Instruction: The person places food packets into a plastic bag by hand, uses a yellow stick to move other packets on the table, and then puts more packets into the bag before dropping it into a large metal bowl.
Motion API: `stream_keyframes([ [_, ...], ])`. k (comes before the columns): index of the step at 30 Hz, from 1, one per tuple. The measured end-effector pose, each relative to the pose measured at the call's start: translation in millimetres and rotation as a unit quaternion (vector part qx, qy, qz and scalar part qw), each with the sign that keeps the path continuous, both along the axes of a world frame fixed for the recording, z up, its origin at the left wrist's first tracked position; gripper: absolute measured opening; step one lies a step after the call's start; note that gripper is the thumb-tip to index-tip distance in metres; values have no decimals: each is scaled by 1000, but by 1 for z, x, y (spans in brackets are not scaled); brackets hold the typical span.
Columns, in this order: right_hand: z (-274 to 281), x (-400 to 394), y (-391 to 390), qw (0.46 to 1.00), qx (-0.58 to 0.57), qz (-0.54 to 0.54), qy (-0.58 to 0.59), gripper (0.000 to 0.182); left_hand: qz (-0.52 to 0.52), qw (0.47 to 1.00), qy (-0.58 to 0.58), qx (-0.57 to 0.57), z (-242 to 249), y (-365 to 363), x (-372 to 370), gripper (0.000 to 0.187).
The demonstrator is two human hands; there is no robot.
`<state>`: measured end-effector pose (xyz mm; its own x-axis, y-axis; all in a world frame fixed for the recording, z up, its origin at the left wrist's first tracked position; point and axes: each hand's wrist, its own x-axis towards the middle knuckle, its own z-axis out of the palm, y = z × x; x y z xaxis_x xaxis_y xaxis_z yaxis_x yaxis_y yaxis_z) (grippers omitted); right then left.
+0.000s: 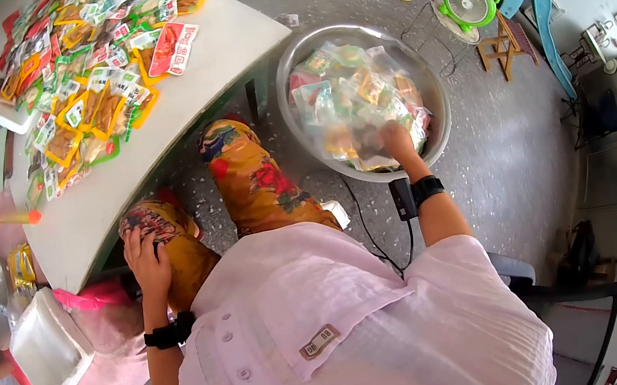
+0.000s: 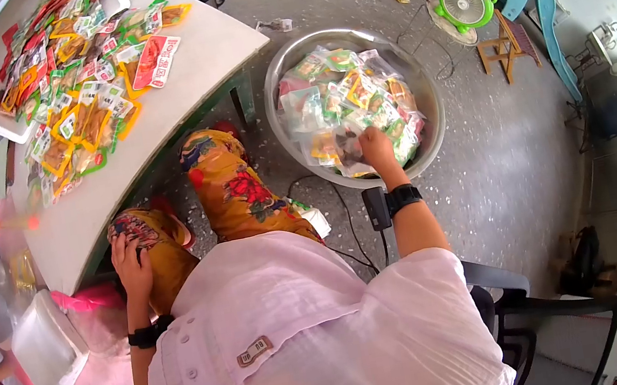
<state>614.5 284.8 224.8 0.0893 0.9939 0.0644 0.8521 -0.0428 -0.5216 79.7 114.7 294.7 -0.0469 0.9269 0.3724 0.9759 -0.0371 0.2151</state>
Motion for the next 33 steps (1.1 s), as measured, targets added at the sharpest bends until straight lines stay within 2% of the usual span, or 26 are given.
stream_keyframes([
  [3,-30,21,-11,1000,2,-19,-2,23,4,1000,8,-6,-1,0,-1,22],
  [4,-20,22,-18,996,-14,-62,58,20,6,1000,10,-9,0,0,0,22],
  [7,-34,57,-19,986,-26,-130,103,19,3,1000,13,-9,0,2,2,23],
  [9,-57,96,-4,982,-1,-171,80,19,2,1000,16,-8,0,2,2,23],
  [11,2,85,-7,984,65,-169,6,24,0,1000,20,-5,-2,3,3,23],
  [12,10,90,-2,977,30,-202,-70,24,0,1000,20,-7,-2,4,3,23],
  [15,9,99,9,973,31,-184,-140,23,0,1000,20,-10,0,6,6,23],
  [18,-33,89,12,974,28,-144,-170,18,6,1000,18,-8,-1,7,7,23],
  [19,-144,136,33,974,115,-7,-194,17,8,1000,17,-9,-1,7,6,22],
  [20,-63,67,5,991,9,-42,-129,17,10,1000,17,-11,-1,6,6,22],
  [21,-96,63,8,990,48,14,-133,16,9,1000,14,-7,-1,6,6,23],
  [22,-78,23,-2,995,11,-29,-93,16,8,1000,11,-3,-1,5,6,23],
  [23,-95,11,0,997,40,32,-55,16,7,1000,9,0,-1,4,6,23],
  [24,-97,-7,2,993,-33,44,-109,16,4,1000,7,2,-1,4,6,23],
  [25,-55,-42,-4,996,-26,67,-46,17,3,1000,6,4,-1,4,5,23],
  [27,-70,-63,13,994,-1,107,8,18,2,1000,6,15,-2,1,2,23],
  [29,-16,-104,16,987,46,128,88,18,9,999,13,33,-4,1,2,22],
  [33,36,-175,36,950,105,189,225,12,27,998,5,49,1,-3,1,23],
])
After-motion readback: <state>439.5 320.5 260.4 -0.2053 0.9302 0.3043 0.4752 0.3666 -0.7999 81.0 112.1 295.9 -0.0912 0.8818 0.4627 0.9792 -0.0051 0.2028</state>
